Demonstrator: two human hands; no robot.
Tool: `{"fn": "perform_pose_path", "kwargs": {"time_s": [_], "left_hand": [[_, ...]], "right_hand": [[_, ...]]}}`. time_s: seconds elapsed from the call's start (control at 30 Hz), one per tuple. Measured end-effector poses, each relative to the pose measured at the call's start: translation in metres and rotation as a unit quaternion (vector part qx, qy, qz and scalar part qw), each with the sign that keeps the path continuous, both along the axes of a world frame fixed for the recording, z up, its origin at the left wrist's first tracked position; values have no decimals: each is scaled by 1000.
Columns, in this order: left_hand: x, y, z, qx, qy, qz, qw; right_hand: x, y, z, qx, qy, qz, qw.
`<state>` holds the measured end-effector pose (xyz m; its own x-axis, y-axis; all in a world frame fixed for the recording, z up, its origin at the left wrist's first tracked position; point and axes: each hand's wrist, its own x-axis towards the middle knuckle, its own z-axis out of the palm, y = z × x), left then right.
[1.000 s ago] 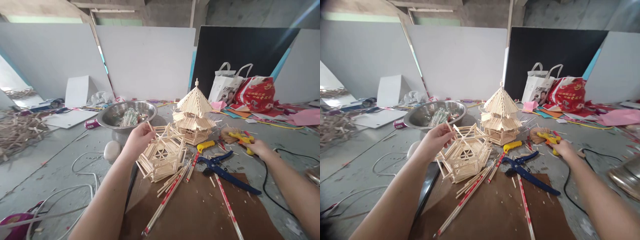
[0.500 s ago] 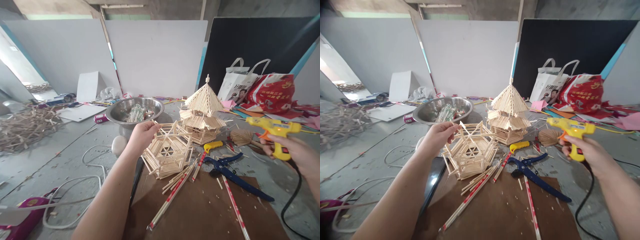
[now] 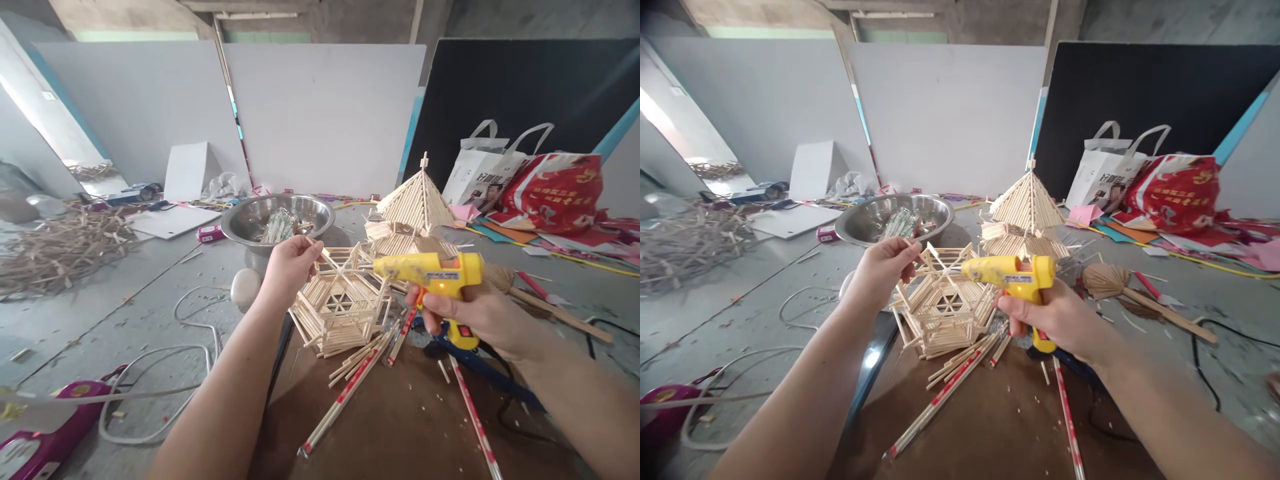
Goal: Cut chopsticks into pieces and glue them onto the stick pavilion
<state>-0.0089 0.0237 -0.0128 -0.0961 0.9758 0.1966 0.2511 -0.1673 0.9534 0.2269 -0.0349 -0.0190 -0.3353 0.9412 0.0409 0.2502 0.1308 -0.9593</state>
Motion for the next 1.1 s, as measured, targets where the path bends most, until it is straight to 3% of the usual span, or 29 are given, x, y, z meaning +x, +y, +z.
{"fn": "perform_pose_path", "kwargs": {"time_s": [0.17, 0.37, 0.53, 0.67, 0.83, 1.1], "left_hand": [[0, -1, -1, 17, 13, -5, 1000], [-3, 0, -2, 14, 10, -3, 1000], [-8, 0, 1, 6, 15, 9, 1000], [-9, 2, 1, 7, 24, 20, 999], [-11, 6, -3, 9, 49, 37, 998], [-13, 10, -6, 16, 83, 52, 995]], "right_hand": [[-20, 6, -7, 50, -98, -8, 994], [-28, 13, -11, 94, -133, -12, 987], [-28, 20, -7, 11, -159, 14, 987], [-29, 30, -4, -41, -111, 51, 992], [-32, 38, 0, -60, -65, 77, 993], [-35, 43, 2, -73, -94, 96, 988]]}}
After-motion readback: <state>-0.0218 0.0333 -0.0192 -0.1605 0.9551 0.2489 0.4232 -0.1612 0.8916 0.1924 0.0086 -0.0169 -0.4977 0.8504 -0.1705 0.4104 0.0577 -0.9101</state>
